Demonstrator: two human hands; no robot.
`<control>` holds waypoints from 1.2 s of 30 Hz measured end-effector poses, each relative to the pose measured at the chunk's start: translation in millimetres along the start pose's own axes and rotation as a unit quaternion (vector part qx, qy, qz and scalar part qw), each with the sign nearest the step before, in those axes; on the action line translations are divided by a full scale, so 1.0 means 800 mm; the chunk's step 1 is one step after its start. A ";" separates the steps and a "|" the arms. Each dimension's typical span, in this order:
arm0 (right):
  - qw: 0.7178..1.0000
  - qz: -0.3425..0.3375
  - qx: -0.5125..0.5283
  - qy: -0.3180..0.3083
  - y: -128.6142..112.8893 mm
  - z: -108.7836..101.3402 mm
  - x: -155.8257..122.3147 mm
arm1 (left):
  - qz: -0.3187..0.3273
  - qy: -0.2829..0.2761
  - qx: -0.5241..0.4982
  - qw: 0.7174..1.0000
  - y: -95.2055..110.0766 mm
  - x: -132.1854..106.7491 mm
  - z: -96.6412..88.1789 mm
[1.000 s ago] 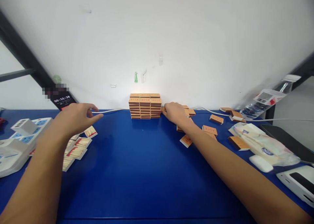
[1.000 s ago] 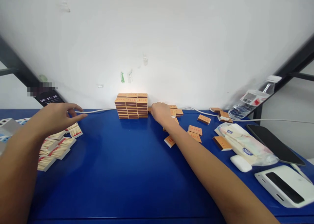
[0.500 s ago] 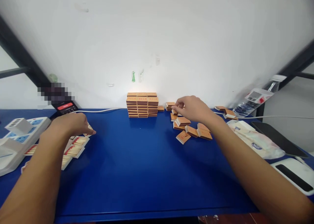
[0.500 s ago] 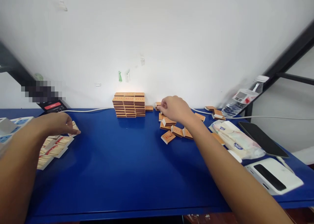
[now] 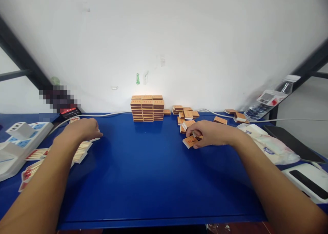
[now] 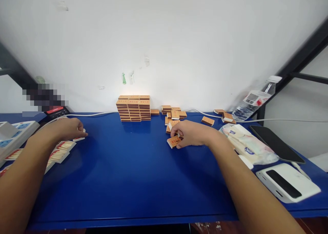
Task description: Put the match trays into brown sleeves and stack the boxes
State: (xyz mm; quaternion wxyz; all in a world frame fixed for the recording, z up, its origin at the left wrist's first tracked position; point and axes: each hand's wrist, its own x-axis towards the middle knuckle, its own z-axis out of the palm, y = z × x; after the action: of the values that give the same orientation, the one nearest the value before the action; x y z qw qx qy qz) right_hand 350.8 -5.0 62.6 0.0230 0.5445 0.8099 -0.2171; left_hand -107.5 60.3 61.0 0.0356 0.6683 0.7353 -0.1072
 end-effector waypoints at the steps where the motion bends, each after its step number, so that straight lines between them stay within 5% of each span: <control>1: 1.000 0.002 -0.008 -0.002 -0.002 0.002 0.001 | 0.003 0.002 -0.002 1.000 0.001 0.000 0.001; 6: 0.999 -0.052 -0.005 0.012 -0.033 0.019 0.006 | 0.033 -0.002 -0.011 0.999 0.007 -0.002 0.004; 13: 0.977 -0.180 0.050 0.104 -0.079 0.078 0.027 | 0.119 -0.006 -0.044 0.992 0.019 -0.017 -0.012; 20: 0.975 -0.159 0.027 0.151 -0.063 0.079 0.032 | 0.053 0.005 -0.005 0.999 0.012 -0.030 -0.015; 25: 0.975 -0.148 0.011 0.165 -0.054 0.079 0.039 | 0.072 0.010 -0.015 0.997 0.014 -0.018 0.002; 30: 0.970 -0.154 0.018 0.188 -0.057 0.085 0.043 | 0.198 0.063 -0.066 0.976 0.052 -0.024 0.013; 36: 0.955 -0.159 0.018 0.248 -0.051 0.096 0.052 | 0.369 0.129 -0.183 0.902 0.125 -0.062 0.034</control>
State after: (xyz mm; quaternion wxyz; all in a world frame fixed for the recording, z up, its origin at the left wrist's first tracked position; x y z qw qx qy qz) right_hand 282.4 -10.3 -4.7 -0.2233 0.4456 0.8622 -0.0905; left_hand -5.7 15.1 33.3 0.0988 0.8815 0.4409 0.1371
